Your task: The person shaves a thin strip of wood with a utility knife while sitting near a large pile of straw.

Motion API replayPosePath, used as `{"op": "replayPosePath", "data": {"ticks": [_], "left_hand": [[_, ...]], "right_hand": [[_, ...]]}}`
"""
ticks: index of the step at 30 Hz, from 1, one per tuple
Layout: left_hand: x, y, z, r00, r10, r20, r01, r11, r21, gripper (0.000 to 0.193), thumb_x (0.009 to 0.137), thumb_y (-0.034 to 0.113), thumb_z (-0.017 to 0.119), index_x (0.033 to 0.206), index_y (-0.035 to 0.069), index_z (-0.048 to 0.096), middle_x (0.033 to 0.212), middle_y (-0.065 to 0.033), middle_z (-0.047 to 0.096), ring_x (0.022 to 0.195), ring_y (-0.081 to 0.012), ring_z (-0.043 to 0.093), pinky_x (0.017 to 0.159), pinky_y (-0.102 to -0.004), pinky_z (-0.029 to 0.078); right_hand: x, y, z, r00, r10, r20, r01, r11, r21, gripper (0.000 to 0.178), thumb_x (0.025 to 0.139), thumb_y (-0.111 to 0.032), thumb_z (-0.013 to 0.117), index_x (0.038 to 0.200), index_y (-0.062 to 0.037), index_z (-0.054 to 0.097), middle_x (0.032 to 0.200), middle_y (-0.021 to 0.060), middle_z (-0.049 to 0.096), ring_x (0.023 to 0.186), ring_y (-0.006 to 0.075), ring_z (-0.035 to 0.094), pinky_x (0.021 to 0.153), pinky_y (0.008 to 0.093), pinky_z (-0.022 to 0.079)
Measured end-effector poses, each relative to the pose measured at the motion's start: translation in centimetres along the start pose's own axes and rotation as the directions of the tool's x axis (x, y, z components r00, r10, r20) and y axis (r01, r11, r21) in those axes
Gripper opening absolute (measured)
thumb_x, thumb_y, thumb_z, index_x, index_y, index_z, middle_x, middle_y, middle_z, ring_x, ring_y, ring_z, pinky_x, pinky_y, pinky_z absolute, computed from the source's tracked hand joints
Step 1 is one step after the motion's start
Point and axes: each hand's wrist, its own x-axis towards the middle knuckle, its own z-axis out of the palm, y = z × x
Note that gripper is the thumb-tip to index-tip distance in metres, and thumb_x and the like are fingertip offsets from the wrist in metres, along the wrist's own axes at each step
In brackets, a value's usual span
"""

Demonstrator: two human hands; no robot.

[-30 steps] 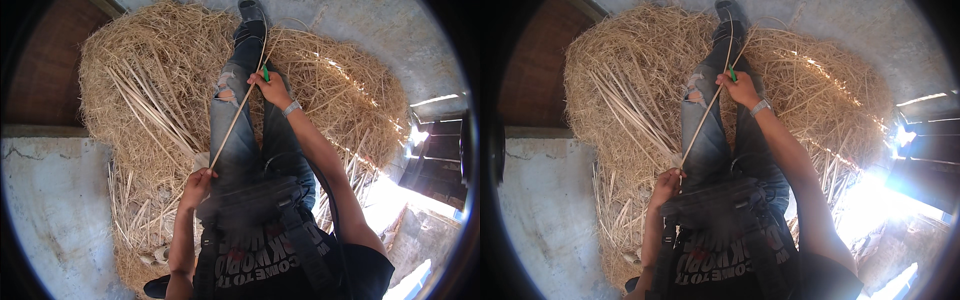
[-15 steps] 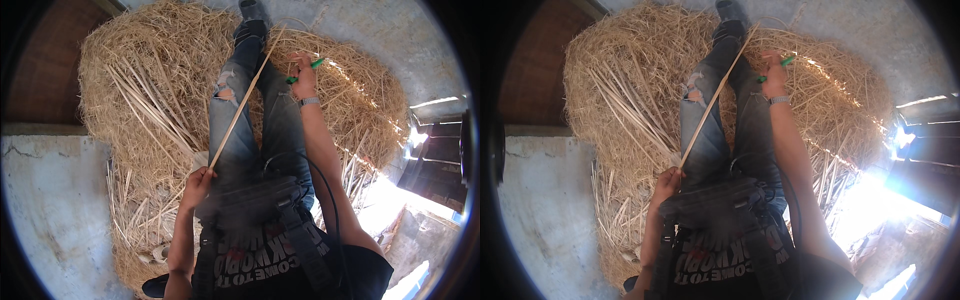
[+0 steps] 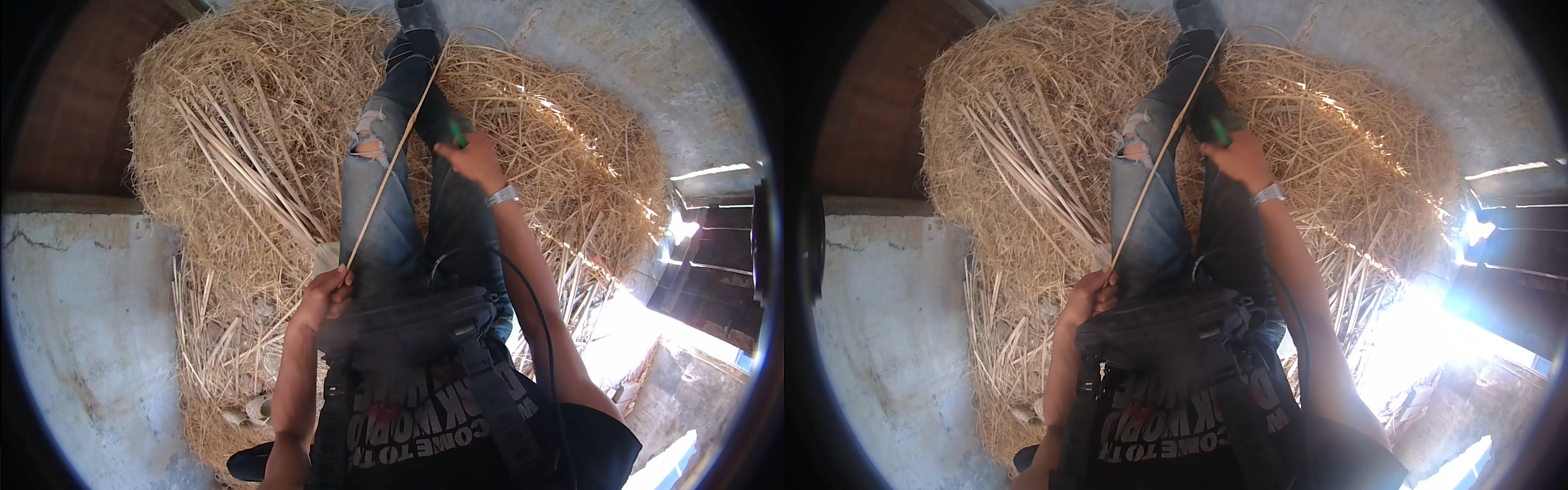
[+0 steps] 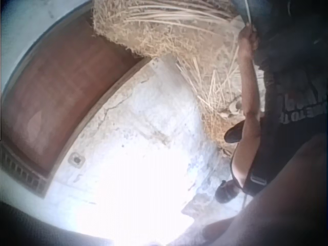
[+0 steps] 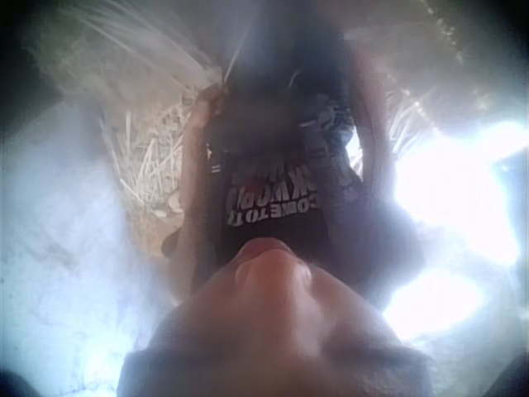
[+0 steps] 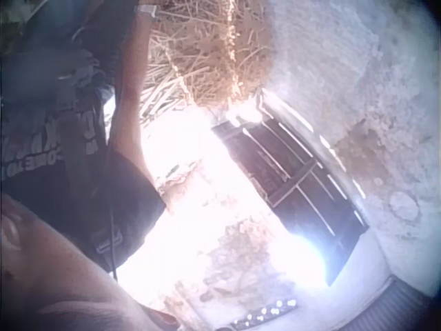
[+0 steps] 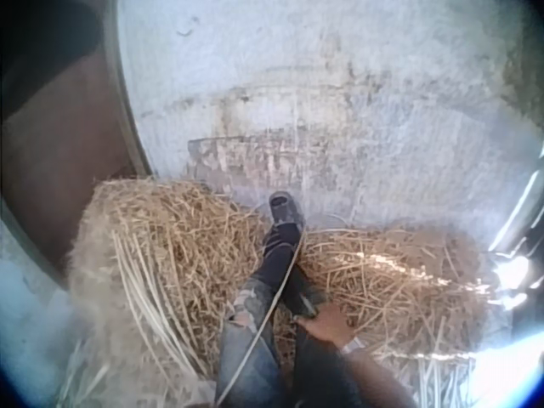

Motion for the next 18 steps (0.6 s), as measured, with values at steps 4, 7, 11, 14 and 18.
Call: {"op": "replayPosePath", "data": {"ticks": [4,7,11,14,18], "left_hand": [[0.6,0.9,1.8,0.998,-0.004,0.071,0.010,0.996,-0.085,0.031,0.110,0.041,0.049,0.095,0.013,0.052,0.061,0.0088,0.029,0.045,-0.0035,0.024,0.040,-0.0235,0.015],[2.2,2.1,3.8,0.995,0.017,0.094,-0.005,0.991,-0.132,0.030,0.110,0.040,0.049,0.097,0.013,0.051,0.062,0.0093,0.029,0.045,-0.0029,0.023,0.039,-0.0224,0.016],[4.6,4.2,6.3,0.994,0.054,0.094,-0.044,0.993,-0.114,0.029,0.111,0.039,0.047,0.098,0.013,0.050,0.062,0.0104,0.028,0.045,-0.0021,0.021,0.038,-0.0211,0.017],[6.5,4.8,6.7,0.989,0.085,0.121,-0.070,0.990,-0.125,0.029,0.111,0.039,0.045,0.099,0.013,0.049,0.063,0.0104,0.027,0.046,-0.0020,0.021,0.039,-0.0206,0.017],[7.2,5.0,7.3,0.988,0.090,0.125,-0.072,0.987,-0.141,0.029,0.112,0.040,0.043,0.100,0.013,0.048,0.063,0.0102,0.026,0.046,-0.0021,0.021,0.039,-0.0197,0.018]], "right_hand": [[-4.3,-4.3,2.9,0.982,-0.114,0.149,0.147,0.960,-0.237,0.029,0.072,-0.030,0.075,0.088,-0.0053,0.077,0.090,0.0231,0.073,0.088,0.0432,0.071,0.082,0.0496,0.058],[-6.0,-5.6,4.0,0.947,-0.088,0.308,0.179,0.943,-0.279,0.030,0.070,-0.024,0.071,0.091,-0.0035,0.077,0.092,0.0227,0.073,0.090,0.0418,0.072,0.083,0.0493,0.058],[-6.7,-6.0,4.7,0.958,-0.058,0.282,0.134,0.956,-0.260,0.031,0.070,-0.023,0.070,0.092,-0.0013,0.076,0.091,0.0229,0.073,0.092,0.0419,0.072,0.083,0.0488,0.059],[-7.4,-6.6,4.3,0.948,-0.036,0.316,0.127,0.954,-0.272,0.030,0.070,-0.021,0.070,0.090,0.0006,0.074,0.092,0.0239,0.073,0.092,0.0423,0.072,0.084,0.0483,0.059],[-8.6,-6.1,5.1,0.943,-0.056,0.328,0.140,0.960,-0.241,0.030,0.071,-0.021,0.069,0.090,0.0025,0.073,0.093,0.0260,0.073,0.092,0.0436,0.072,0.084,0.0487,0.059]]}}
